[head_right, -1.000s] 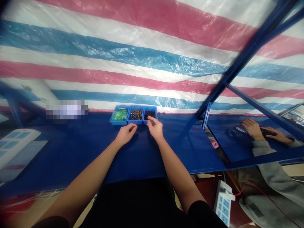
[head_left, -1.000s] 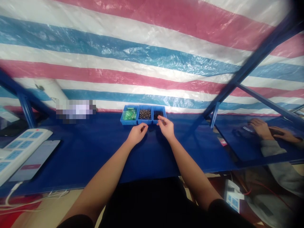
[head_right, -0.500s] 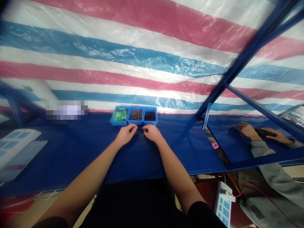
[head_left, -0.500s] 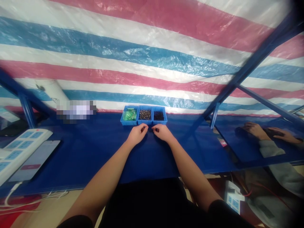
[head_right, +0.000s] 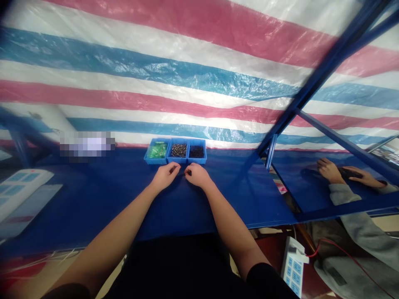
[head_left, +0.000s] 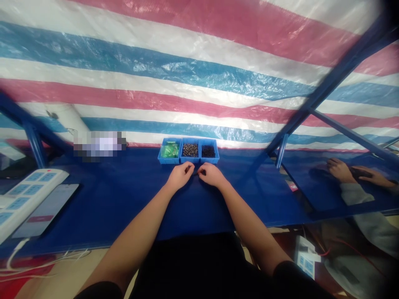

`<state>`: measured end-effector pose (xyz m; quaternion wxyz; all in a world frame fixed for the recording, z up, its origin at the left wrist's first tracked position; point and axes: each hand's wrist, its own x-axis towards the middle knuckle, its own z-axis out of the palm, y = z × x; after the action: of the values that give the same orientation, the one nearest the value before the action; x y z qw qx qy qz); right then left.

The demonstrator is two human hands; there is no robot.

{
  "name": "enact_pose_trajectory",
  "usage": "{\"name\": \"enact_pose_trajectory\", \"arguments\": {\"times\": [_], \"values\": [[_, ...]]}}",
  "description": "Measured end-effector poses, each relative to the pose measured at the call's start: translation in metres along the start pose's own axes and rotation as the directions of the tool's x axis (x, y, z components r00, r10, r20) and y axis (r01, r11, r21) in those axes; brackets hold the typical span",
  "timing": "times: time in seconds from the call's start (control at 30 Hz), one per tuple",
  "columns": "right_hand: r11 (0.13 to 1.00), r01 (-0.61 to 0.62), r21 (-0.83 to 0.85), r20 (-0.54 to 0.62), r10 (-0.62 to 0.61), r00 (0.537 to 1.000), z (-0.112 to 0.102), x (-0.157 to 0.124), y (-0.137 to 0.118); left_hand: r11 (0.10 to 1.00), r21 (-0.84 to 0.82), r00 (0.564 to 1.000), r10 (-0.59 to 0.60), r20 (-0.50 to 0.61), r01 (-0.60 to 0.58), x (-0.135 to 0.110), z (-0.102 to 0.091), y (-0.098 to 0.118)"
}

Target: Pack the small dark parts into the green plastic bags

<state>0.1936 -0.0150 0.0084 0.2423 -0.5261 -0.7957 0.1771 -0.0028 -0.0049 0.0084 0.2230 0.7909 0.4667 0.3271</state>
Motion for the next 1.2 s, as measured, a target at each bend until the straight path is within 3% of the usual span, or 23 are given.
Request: {"name": "enact_pose_trajectory", "arguments": {"times": [0.47, 0.73, 1.0, 1.2], "values": [[0.998, 0.035, 0.057, 0.019, -0.037, 0.999, 0.0015, 0.0006, 0.0007, 1.000, -0.003, 1.000, 0.000, 0.000, 0.000, 0.0000, -0.0002, 0.0014], [1.000, 0.027, 0.006, 0.019, -0.027, 0.999, 0.0014, 0.0009, -0.0030, 1.000, 0.001, 1.000, 0.002, 0.009, -0.002, 0.0002, -0.0005, 0.0012], [1.000, 0.024, -0.013, -0.015, -0.024, 1.000, 0.0047, 0.0001, -0.0014, 0.998, -0.057, 0.998, -0.008, -0.057, 0.005, 0.0009, 0.0025, -0.0028], [0.999, 0.027, -0.026, -0.016, -0.027, 0.999, 0.0067, 0.0007, -0.0018, 1.000, -0.022, 1.000, 0.014, 0.000, -0.014, 0.0025, 0.0046, -0.0058]]}}
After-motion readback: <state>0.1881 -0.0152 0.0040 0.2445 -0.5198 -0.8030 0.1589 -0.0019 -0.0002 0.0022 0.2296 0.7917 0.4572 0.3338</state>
